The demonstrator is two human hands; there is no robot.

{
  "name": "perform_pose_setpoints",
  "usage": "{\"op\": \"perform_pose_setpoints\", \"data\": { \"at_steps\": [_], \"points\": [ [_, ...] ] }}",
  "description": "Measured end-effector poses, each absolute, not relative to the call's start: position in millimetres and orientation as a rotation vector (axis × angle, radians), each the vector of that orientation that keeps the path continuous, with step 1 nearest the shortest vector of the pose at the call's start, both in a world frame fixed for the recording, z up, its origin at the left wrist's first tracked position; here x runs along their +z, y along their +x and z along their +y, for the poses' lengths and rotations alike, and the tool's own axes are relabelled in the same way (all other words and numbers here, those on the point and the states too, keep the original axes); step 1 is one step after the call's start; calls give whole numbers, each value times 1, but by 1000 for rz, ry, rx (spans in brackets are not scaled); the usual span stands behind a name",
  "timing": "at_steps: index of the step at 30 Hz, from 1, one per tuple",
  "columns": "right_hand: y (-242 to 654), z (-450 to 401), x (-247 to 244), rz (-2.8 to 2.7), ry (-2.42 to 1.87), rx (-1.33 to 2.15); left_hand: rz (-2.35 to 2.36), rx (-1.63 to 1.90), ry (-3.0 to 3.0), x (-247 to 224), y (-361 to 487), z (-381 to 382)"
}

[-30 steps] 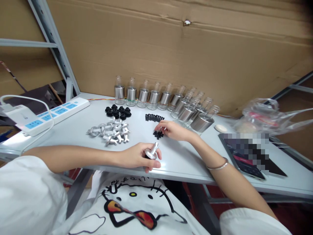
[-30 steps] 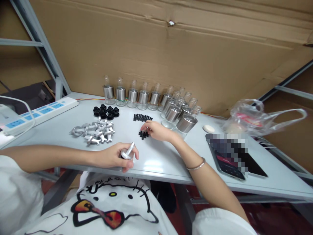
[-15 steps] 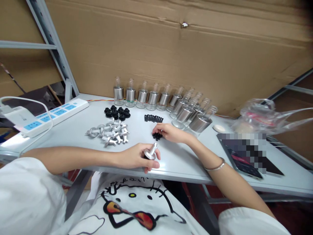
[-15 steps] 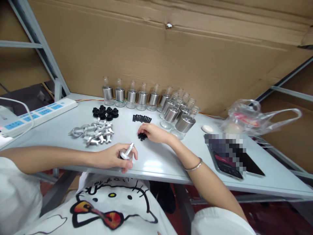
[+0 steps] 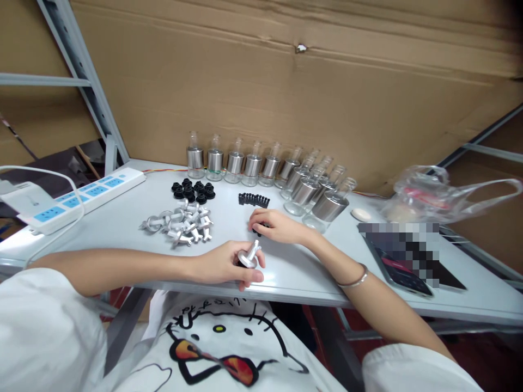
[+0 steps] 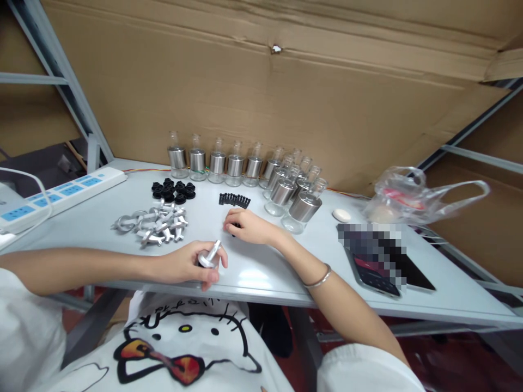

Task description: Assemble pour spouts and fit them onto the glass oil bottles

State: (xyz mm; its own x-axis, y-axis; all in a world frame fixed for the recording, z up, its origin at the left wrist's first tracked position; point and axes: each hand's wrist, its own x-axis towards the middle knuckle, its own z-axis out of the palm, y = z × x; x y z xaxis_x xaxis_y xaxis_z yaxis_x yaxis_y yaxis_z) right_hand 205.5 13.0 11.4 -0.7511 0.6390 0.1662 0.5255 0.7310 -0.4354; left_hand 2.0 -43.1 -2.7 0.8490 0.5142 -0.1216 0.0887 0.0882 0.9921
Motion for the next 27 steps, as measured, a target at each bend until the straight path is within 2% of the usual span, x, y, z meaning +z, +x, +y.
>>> {"op": "perform_pose_setpoints", "data": {
  "at_steps": [10,16,23,27],
  "points": [
    [206,10,13,-2640,-952,498,510,356,1474,0,2,-43],
    [203,4,15,-2502,-825,173,511,395,1449,1,4,-42],
    [187,-24,27,-2488,-495,124,509,436,1517,-4,4,-37],
    [179,-28,22,-2561,-469,-65,535,340,1565,-8,3,-36]
  ]
}}
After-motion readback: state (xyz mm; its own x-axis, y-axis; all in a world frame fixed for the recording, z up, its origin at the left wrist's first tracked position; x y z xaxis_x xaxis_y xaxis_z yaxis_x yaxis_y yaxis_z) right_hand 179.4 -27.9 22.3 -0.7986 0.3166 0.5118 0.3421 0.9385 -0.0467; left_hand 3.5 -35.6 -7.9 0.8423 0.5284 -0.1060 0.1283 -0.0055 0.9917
